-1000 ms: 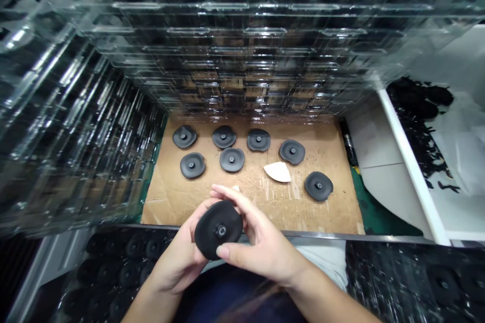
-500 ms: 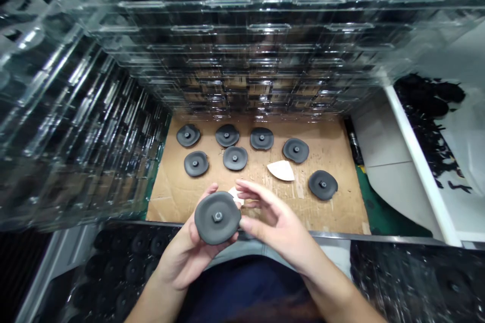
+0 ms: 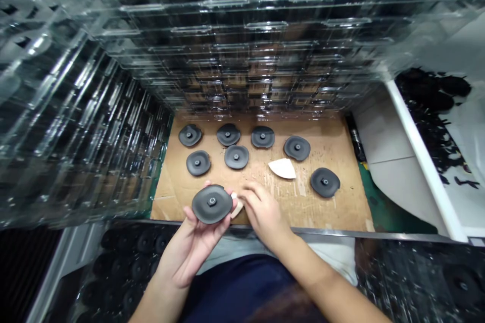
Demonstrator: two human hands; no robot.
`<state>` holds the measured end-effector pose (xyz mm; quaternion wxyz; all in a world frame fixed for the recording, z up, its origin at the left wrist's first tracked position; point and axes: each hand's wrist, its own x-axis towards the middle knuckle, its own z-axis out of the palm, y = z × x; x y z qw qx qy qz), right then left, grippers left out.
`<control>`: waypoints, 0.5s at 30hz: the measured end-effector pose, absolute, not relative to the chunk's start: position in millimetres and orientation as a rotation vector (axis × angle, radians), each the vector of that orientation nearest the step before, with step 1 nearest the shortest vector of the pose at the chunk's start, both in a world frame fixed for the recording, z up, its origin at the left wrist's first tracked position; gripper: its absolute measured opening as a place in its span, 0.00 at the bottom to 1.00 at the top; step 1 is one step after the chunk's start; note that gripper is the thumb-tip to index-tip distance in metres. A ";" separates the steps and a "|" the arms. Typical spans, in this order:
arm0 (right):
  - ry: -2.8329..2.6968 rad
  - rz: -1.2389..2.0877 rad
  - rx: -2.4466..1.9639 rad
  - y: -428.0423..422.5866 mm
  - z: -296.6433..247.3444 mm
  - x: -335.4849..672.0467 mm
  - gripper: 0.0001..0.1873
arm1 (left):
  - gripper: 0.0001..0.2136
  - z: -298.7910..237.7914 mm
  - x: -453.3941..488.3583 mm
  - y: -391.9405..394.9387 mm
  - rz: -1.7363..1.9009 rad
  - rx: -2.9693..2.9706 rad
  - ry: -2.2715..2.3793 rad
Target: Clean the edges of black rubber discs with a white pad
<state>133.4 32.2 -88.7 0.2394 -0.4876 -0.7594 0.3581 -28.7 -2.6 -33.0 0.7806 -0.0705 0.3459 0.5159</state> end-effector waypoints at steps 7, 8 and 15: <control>-2.243 0.921 -1.233 29.2 -84.3 119.4 0.18 | 0.30 -35.3 -27.8 -2.5 1.241 -0.205 0.831; -2.260 0.923 -1.215 29.0 -83.9 117.1 0.18 | 0.31 -35.0 -28.9 -2.4 1.261 -0.211 0.832; -2.306 0.959 -1.084 20.0 -85.6 113.5 0.13 | 0.30 -33.7 -37.2 -5.3 1.342 -0.181 0.888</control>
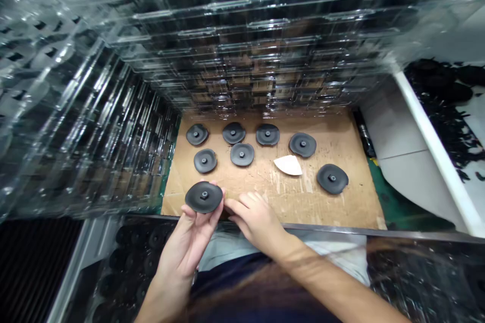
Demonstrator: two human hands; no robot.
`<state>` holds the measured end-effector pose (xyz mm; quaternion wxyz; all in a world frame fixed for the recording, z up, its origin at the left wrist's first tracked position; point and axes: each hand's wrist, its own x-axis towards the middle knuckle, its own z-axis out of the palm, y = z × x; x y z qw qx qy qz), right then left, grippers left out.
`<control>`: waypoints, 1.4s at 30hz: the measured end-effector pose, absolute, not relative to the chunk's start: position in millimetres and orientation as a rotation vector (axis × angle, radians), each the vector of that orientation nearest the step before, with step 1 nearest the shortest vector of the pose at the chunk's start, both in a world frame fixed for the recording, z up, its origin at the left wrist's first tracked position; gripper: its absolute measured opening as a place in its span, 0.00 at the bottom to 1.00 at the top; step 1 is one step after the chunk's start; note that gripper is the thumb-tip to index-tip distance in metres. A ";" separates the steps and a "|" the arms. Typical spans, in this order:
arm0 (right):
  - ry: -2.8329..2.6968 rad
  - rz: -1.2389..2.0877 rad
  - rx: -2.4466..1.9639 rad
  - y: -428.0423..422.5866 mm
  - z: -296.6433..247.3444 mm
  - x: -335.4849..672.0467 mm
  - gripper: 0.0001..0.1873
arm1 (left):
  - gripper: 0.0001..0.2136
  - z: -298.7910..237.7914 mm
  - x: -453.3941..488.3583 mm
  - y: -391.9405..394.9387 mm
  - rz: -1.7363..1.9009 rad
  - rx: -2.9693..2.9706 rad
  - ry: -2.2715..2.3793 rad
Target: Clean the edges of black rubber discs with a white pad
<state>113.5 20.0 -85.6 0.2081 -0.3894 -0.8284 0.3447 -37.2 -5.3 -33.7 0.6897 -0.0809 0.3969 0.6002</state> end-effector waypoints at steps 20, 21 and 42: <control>-1.998 0.827 -0.982 37.0 31.0 118.1 0.13 | 0.18 -7.9 1.9 -1.7 1.139 0.098 1.002; -1.962 0.773 -0.953 36.2 30.6 119.1 0.14 | 0.18 -6.3 2.2 -1.9 1.123 0.098 0.989; -2.065 0.611 -1.087 32.3 47.3 170.9 0.13 | 0.29 8.2 9.5 -3.6 1.102 0.095 0.925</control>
